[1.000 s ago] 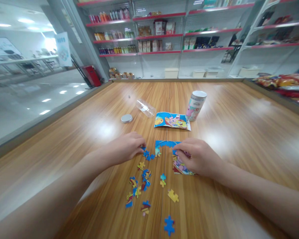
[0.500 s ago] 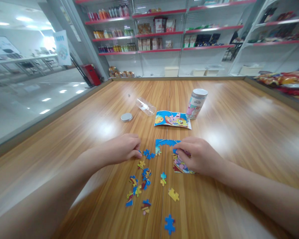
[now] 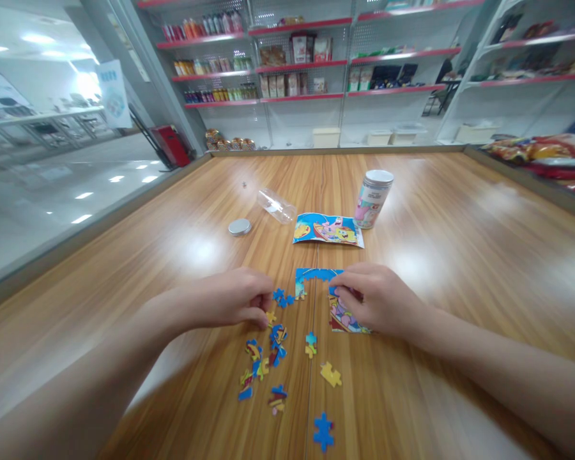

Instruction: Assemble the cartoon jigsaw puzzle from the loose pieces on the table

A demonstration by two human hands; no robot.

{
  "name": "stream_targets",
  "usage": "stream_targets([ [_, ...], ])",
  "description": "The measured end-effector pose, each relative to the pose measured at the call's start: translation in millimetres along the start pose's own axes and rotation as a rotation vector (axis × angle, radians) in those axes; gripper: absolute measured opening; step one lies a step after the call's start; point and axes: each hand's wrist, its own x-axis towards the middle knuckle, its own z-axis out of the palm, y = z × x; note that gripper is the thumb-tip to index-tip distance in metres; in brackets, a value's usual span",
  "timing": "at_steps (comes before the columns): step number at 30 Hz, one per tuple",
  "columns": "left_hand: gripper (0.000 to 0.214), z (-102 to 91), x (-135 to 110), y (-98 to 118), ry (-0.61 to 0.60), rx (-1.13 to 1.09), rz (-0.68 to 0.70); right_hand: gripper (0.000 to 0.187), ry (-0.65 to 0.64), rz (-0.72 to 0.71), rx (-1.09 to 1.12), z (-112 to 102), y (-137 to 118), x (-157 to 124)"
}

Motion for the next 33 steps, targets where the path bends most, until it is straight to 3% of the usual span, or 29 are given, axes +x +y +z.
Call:
stream_targets([
  [15,0.012,-0.9,-0.8,9.7,0.039,-0.019,0.095,0.021,0.003,0.004,-0.027,0.2,0.6,-0.3],
  [19,0.006,-0.4,-1.1,11.0,0.019,-0.031,0.185,0.02,0.002,0.005,-0.028,0.0,0.3,-0.4],
  [22,0.018,0.5,-2.2,13.5,0.032,-0.035,0.247,0.02,0.001,0.003,-0.021,0.8,0.3,0.2],
  [25,0.022,-0.1,-3.5,14.9,0.055,-0.017,0.227,0.021,-0.001,0.004,-0.017,1.8,0.6,1.4],
  [29,0.011,-1.6,-3.0,15.8,0.048,0.035,0.158,0.021,-0.001,-0.003,-0.027,1.7,0.8,2.2],
  [33,0.003,-0.2,-1.1,17.5,0.025,0.029,0.18,0.02,0.018,-0.021,-0.024,1.6,0.7,1.8],
])
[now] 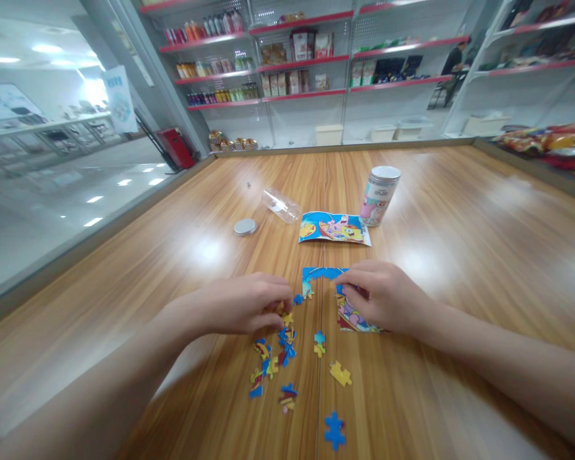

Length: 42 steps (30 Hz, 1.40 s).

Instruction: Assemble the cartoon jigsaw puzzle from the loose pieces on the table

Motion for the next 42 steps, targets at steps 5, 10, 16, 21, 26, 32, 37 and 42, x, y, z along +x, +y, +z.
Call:
stream_targets([
  [5,0.018,1.2,-2.5,-1.9,0.016,-0.024,0.05,0.02,-0.005,-0.002,0.006,-0.1,0.5,0.5],
  [10,0.007,0.8,-2.8,1.1,-0.037,-0.059,0.042,0.02,-0.014,-0.001,0.001,-1.2,0.1,1.1],
  [16,0.004,2.3,0.7,7.0,-0.074,-0.058,0.006,0.02,0.0,-0.006,-0.002,-1.3,-0.6,0.7],
  [21,0.005,-0.3,-5.1,5.1,-0.11,-0.045,-0.039,0.02,-0.009,0.0,-0.001,-0.9,0.6,0.2],
  [26,0.01,-5.9,-11.9,6.2,-0.078,-0.028,-0.054,0.02,-0.011,0.006,0.011,-0.5,0.7,-0.1],
  [32,0.026,1.6,-9.9,11.9,-0.143,0.011,-0.028,0.02,-0.004,0.017,0.01,0.5,1.4,-0.3],
  [37,0.029,10.5,-7.7,16.8,-0.148,0.138,-0.044,0.02,0.004,0.012,0.009,0.3,2.0,-0.4],
  [42,0.009,9.4,-10.8,21.5,-0.162,0.151,-0.017,0.02,-0.002,0.015,0.004,0.5,1.5,1.0],
])
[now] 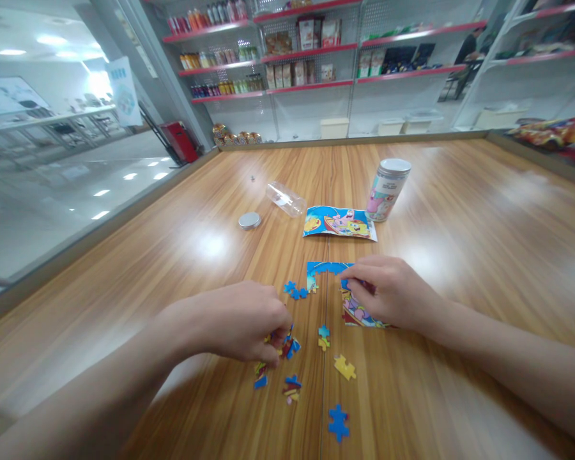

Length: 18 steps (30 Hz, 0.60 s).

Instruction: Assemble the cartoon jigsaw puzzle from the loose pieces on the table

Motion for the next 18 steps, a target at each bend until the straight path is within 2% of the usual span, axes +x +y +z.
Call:
stream_targets([
  [4,0.004,-4.1,0.5,4.0,0.0,-0.006,0.051,0.019,0.003,0.003,0.0,-0.4,-1.1,0.3],
  [6,0.008,-3.8,4.6,6.6,0.073,-0.008,0.092,0.02,0.005,0.005,-0.002,-1.0,-1.6,0.3],
  [9,0.026,4.1,15.8,11.3,0.23,0.023,0.154,0.02,0.002,0.003,0.0,-1.5,-1.9,0.6],
  [11,0.03,12.5,24.2,14.4,0.273,0.047,0.212,0.02,0.001,0.0,0.004,-1.2,-1.6,0.6],
  [14,0.02,21.4,32.0,16.1,0.277,0.06,0.262,0.019,0.009,-0.005,0.0,-0.5,-1.4,0.1],
  [18,0.014,17.3,27.4,9.7,0.285,0.077,0.254,0.019,0.015,-0.012,-0.007,-0.2,-1.4,-1.0],
])
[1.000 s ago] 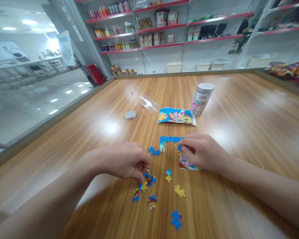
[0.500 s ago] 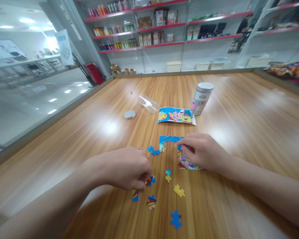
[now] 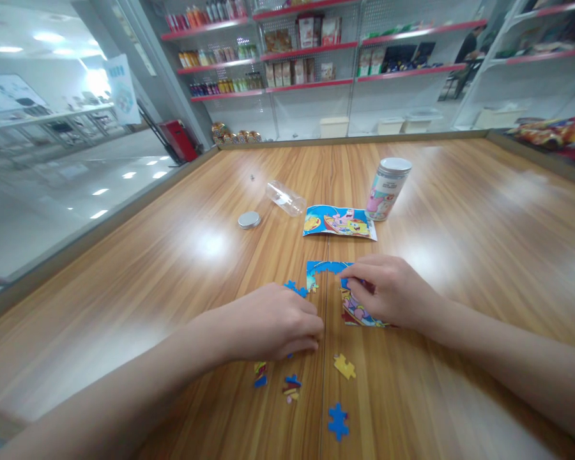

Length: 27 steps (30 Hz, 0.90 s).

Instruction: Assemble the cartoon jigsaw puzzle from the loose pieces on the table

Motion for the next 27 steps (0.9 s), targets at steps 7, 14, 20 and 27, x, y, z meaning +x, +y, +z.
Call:
stream_targets([
  [7,0.006,-18.1,-9.7,-3.4,-0.129,-0.137,-0.1,0.018,0.012,-0.003,-0.009,0.2,1.2,0.6],
  [14,0.009,-27.7,-14.0,-4.2,-0.19,-0.172,-0.248,0.018,0.012,-0.01,-0.015,-1.1,-0.1,-0.1],
  [20,0.018,-33.1,-22.6,-15.3,-0.303,-0.211,-0.447,0.018,0.006,-0.014,-0.008,-0.5,1.0,0.7],
  [27,0.012,-36.4,-21.8,-16.4,-0.281,-0.225,-0.44,0.019,-0.007,-0.009,-0.008,-0.4,1.1,0.4],
])
